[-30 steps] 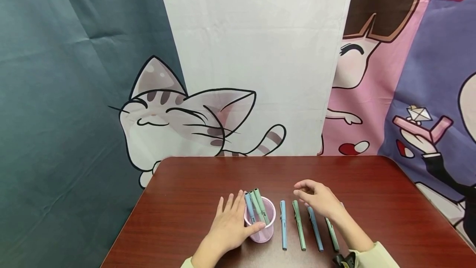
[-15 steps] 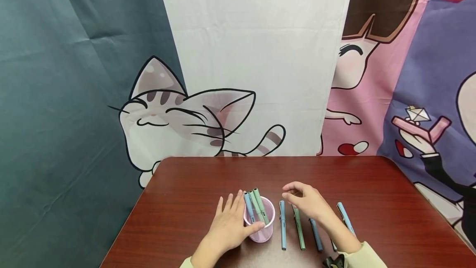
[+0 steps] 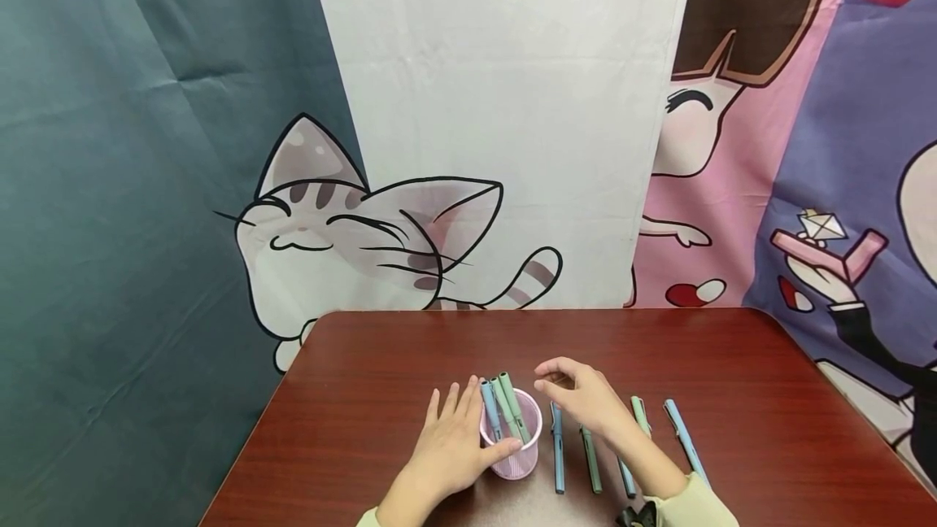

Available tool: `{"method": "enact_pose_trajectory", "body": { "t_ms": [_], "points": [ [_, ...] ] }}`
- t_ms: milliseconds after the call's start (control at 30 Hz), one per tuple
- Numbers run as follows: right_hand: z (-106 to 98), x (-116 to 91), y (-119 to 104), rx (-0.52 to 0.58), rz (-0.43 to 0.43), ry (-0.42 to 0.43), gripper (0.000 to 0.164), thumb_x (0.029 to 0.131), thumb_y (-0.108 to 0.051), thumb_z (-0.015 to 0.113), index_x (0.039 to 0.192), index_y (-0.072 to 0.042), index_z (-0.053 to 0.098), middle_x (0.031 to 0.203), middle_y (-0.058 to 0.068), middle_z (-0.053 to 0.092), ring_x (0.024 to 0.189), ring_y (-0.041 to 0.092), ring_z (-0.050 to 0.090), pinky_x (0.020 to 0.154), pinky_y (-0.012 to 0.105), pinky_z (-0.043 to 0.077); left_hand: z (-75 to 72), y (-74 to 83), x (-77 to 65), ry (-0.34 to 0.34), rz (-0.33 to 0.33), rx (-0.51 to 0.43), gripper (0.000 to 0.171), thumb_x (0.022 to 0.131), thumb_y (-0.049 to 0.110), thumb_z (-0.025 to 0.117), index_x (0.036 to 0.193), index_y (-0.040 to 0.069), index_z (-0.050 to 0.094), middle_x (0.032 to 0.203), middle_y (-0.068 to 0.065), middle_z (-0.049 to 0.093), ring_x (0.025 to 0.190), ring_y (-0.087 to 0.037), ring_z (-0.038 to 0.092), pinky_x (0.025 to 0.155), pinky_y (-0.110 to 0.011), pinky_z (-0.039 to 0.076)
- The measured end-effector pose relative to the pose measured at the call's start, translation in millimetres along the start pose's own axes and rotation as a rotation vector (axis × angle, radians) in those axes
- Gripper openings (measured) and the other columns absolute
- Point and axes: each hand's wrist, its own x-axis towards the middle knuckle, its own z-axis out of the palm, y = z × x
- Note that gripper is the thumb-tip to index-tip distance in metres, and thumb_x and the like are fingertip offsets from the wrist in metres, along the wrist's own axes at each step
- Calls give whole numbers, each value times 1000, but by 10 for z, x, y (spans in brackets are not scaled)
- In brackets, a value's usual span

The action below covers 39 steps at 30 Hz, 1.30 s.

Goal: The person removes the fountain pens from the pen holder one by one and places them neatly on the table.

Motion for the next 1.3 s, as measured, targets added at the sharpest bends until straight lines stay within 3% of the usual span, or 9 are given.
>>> {"method": "enact_pose_trajectory", "body": {
  "t_ms": [800, 1300],
  "points": [
    [280, 78, -101, -27, -50, 7, 19, 91, -22, 76, 108, -14, 72, 101, -5, 73, 96, 14, 69, 85, 27, 56, -6, 11, -4, 0, 0, 12, 105, 88, 81, 45, 156, 1, 35, 164, -13, 31, 150, -40, 29, 121, -62, 14],
    [378, 124, -89, -27, -54, -2, 16, 91, -22, 77, 103, -12, 72, 93, -4, 71, 87, 12, 67, 75, 24, 55, -20, 13, -14, 9, 7, 30, 104, 88, 81, 45, 156, 2, 36, 164, -14, 30, 150, -40, 28, 121, -62, 13]
  ]
}}
